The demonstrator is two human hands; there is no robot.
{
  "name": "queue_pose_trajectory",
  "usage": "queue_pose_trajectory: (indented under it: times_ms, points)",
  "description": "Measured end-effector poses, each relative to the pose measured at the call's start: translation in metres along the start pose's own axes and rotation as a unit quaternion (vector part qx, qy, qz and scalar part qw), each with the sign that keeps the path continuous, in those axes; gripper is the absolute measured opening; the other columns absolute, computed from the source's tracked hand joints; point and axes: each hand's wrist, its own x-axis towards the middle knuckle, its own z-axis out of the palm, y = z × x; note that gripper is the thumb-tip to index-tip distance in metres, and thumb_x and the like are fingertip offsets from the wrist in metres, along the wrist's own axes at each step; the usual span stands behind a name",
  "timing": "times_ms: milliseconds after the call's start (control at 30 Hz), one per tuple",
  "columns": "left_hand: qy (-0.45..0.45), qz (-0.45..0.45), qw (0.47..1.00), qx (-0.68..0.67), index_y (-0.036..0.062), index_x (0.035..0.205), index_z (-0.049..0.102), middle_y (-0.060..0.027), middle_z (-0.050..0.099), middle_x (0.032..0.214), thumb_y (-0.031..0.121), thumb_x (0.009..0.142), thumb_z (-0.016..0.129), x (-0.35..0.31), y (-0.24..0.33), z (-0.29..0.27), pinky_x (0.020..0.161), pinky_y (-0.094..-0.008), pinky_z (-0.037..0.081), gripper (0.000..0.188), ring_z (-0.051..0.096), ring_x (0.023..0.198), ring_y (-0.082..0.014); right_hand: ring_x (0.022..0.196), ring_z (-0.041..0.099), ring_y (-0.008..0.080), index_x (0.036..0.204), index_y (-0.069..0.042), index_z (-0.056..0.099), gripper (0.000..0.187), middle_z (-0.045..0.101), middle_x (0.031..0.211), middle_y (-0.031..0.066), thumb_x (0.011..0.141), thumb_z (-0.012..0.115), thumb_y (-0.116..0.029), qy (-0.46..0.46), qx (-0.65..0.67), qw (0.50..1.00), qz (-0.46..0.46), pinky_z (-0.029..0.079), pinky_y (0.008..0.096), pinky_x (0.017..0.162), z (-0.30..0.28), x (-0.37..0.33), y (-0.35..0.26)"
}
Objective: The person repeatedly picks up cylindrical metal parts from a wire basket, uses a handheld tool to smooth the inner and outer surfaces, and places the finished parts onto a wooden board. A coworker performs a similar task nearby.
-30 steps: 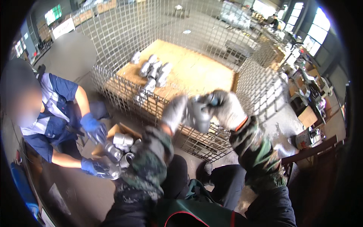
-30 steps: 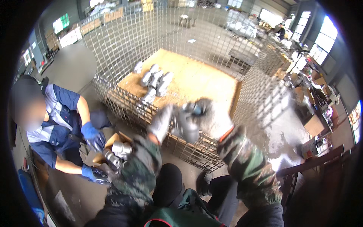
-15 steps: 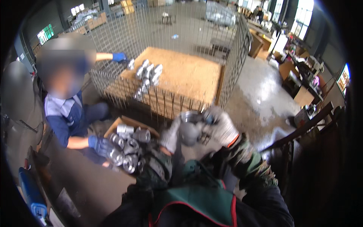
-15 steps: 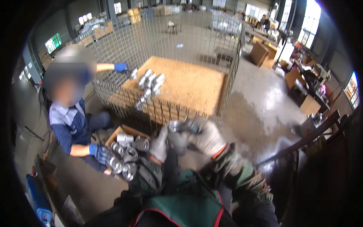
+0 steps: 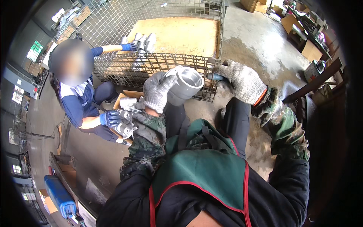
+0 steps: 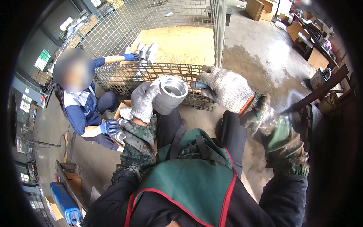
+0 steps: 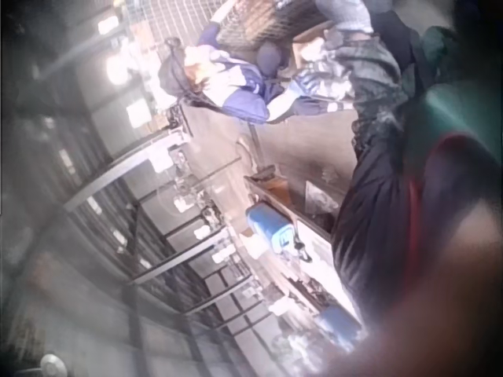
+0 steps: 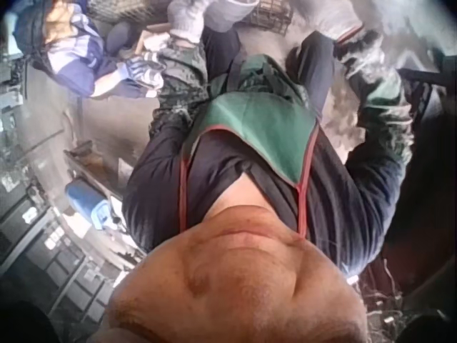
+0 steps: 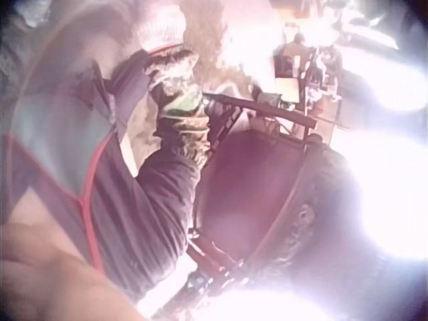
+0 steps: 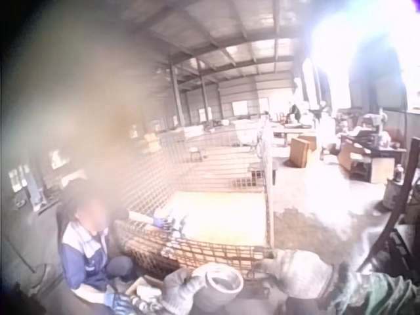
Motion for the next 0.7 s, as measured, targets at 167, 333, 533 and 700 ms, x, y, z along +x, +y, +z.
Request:
queue_pose_trajectory:
  times_ms: [167, 333, 533, 700]
  points:
    - [0.0, 0.009, 0.995, 0.102, 0.003, 0.089, 0.072, -0.0101, 0.07, 0.08, 0.034, 0.079, 0.075, -0.002, 0.021, 0.006, 0.065, -0.0327, 0.049, 0.033, 0.066, 0.07, -0.0197, 0.082, 0.065, 0.0329, 0.102, -0.013, 0.068, 0.024, 0.066, 0.088, 0.0116, 0.081, 0.067, -0.024, -0.025, -0.035, 0.999, 0.021, 0.053, 0.0425, 0.071, -0.007, -0.007, -0.011]
    - [0.009, 0.051, 0.98, 0.191, 0.0054, 0.086, 0.071, -0.0118, 0.067, 0.074, 0.042, 0.079, 0.072, 0.003, 0.018, 0.011, 0.065, -0.0366, 0.051, 0.038, 0.067, 0.071, -0.0267, 0.079, 0.066, 0.0312, 0.102, -0.014, 0.069, 0.023, 0.067, 0.082, 0.0106, 0.085, 0.06, -0.029, -0.026, -0.129, 0.987, 0.097, 0.054, 0.0416, 0.068, 0.006, -0.014, -0.037]
    - [-0.001, 0.076, 0.95, 0.304, 0.0059, 0.079, 0.069, -0.0146, 0.065, 0.073, 0.051, 0.075, 0.072, 0.0, 0.004, 0.01, 0.063, -0.0417, 0.051, 0.046, 0.065, 0.069, -0.0342, 0.071, 0.068, 0.0279, 0.086, -0.018, 0.072, 0.014, 0.068, 0.076, 0.008, 0.076, 0.064, -0.023, -0.026, -0.194, 0.981, 0.013, 0.055, 0.0394, 0.061, -0.006, 0.013, -0.056]
    - [-0.064, 0.057, 0.959, 0.271, 0.0062, 0.078, 0.068, -0.0135, 0.064, 0.07, 0.045, 0.077, 0.074, -0.009, 0.016, 0.016, 0.06, -0.0393, 0.049, 0.039, 0.064, 0.066, -0.0322, 0.074, 0.067, 0.0289, 0.081, -0.01, 0.072, 0.015, 0.069, 0.077, 0.0061, 0.068, 0.069, -0.019, -0.005, -0.132, 0.991, 0.025, 0.054, 0.0362, 0.065, -0.006, 0.039, -0.04]
